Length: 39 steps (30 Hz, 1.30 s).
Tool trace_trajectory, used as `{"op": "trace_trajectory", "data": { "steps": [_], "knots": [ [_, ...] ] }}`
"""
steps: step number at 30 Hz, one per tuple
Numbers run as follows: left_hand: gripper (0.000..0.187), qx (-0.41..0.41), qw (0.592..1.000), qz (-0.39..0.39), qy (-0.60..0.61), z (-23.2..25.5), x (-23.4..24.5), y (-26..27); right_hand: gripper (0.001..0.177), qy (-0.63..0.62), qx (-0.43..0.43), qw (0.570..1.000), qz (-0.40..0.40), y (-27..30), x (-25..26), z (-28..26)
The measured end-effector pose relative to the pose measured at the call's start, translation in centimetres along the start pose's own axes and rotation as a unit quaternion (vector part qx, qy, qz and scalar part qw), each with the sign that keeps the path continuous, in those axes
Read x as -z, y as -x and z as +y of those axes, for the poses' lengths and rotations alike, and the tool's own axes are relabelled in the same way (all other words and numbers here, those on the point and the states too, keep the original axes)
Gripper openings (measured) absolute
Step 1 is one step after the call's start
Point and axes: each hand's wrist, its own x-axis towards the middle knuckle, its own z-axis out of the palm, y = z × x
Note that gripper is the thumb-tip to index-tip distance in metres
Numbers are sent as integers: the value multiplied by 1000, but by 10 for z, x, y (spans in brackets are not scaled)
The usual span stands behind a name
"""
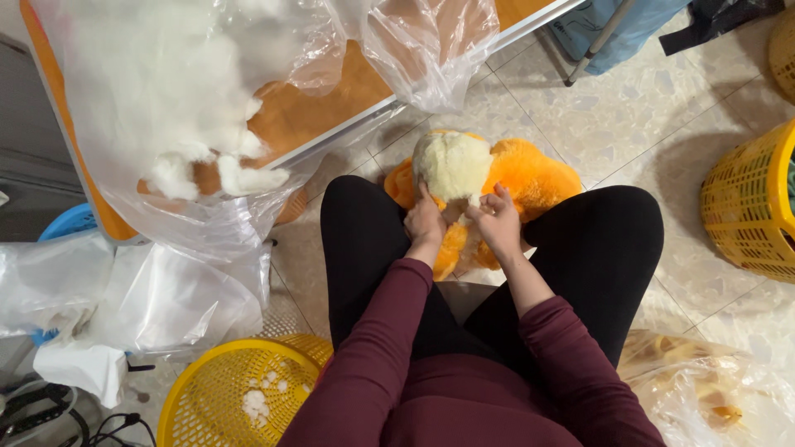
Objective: The person sits on the floor and stuffs a yellow plush toy with white cotton-like material. They repeatedly pull material from a nearby plastic bag and push it into the opening of the plush toy, adjusting the shape as they work.
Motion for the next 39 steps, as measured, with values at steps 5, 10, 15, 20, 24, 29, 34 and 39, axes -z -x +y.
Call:
{"op": "trace_trajectory", "data": {
  "steps": [5,10,15,20,24,29,34,39],
  "knots": [
    [96,-20,999,43,25,6,12,12,20,0,-15,1000,5,-6,8,1],
    [121,-79,986,8,148,15,33,28,28,1,-77,997,19,-3,10,-9],
    [138,-148,964,86,205,15,26,22,46,-21,-43,998,30,1,3,3],
    [109,43,993,-17,111,-4,4,3,32,-11,39,999,3,-2,-6,15],
    [46,10,999,-16,-27,-23,-20,-19,66,-40,-52,997,-32,1,-9,16],
    [77,-26,998,27,-42,-19,-20,-15,56,37,-41,998,-33,1,-3,16],
    [149,-18,998,-24,61,-12,10,-6,27,80,-2,997,-22,-8,5,16],
    [138,26,994,-58,83,-25,-6,-15,30,68,-2,997,-27,-7,4,13]
  ]
}}
